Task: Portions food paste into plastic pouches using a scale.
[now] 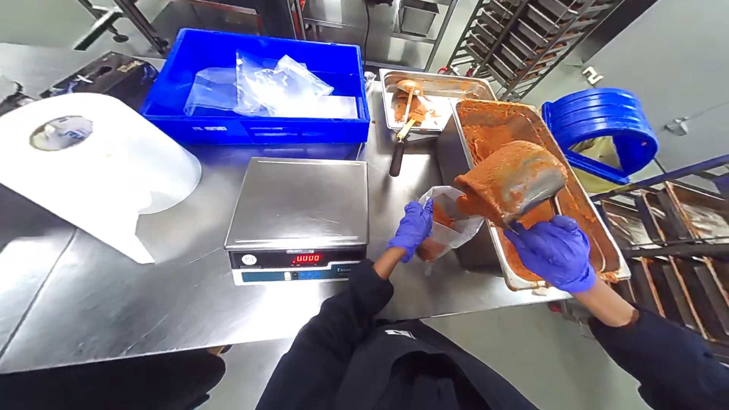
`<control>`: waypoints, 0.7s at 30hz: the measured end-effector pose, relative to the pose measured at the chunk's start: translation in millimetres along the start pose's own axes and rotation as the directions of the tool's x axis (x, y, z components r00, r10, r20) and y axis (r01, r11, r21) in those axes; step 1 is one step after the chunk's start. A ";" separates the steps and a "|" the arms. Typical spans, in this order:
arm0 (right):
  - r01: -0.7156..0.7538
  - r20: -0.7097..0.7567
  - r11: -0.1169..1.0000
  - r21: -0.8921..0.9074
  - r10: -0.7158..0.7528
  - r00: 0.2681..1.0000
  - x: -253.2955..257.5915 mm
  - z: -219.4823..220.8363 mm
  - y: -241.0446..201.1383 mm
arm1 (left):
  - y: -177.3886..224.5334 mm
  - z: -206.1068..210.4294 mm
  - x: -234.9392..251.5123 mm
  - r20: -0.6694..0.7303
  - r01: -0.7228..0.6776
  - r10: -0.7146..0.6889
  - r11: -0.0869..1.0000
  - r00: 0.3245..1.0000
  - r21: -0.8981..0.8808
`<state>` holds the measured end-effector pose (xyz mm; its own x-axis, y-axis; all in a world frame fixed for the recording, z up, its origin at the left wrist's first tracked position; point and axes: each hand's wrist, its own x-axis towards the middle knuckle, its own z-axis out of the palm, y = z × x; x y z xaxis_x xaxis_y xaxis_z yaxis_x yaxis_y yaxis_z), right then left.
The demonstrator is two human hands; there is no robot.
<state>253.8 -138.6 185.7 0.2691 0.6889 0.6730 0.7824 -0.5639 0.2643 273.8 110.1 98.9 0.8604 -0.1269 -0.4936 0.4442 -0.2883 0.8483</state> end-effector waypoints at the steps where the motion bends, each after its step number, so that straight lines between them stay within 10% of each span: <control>1: -0.054 -0.014 0.998 0.036 0.055 0.998 1.6 -1.2 0.3 | -0.8 -0.1 -0.3 -0.003 0.002 -0.002 1.000 1.000 0.002; 6: -0.497 0.064 0.830 0.251 0.499 0.865 16.0 -17.4 2.8 | 1.0 2.3 0.4 -0.006 0.018 -0.018 1.000 1.000 -0.002; 14: -0.830 0.194 0.092 0.550 0.953 0.234 27.9 -48.2 40.6 | 0.4 2.0 -0.4 -0.015 0.010 -0.010 1.000 1.000 -0.007; 18: -0.988 0.330 0.073 0.133 0.937 0.113 8.9 -54.5 93.3 | 1.9 6.2 -1.9 -0.038 0.045 -0.045 0.999 0.998 0.001; 21: -0.891 0.606 0.366 -0.269 0.783 0.139 -4.6 -9.4 140.5 | 8.9 7.2 -2.5 -0.049 0.054 -0.052 0.998 0.997 0.031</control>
<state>357.2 -225.2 226.3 0.9905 -0.0698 -0.1187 -0.1045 -0.9425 -0.3173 273.8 101.0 106.3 0.8471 -0.0652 -0.5274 0.4819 -0.3239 0.8141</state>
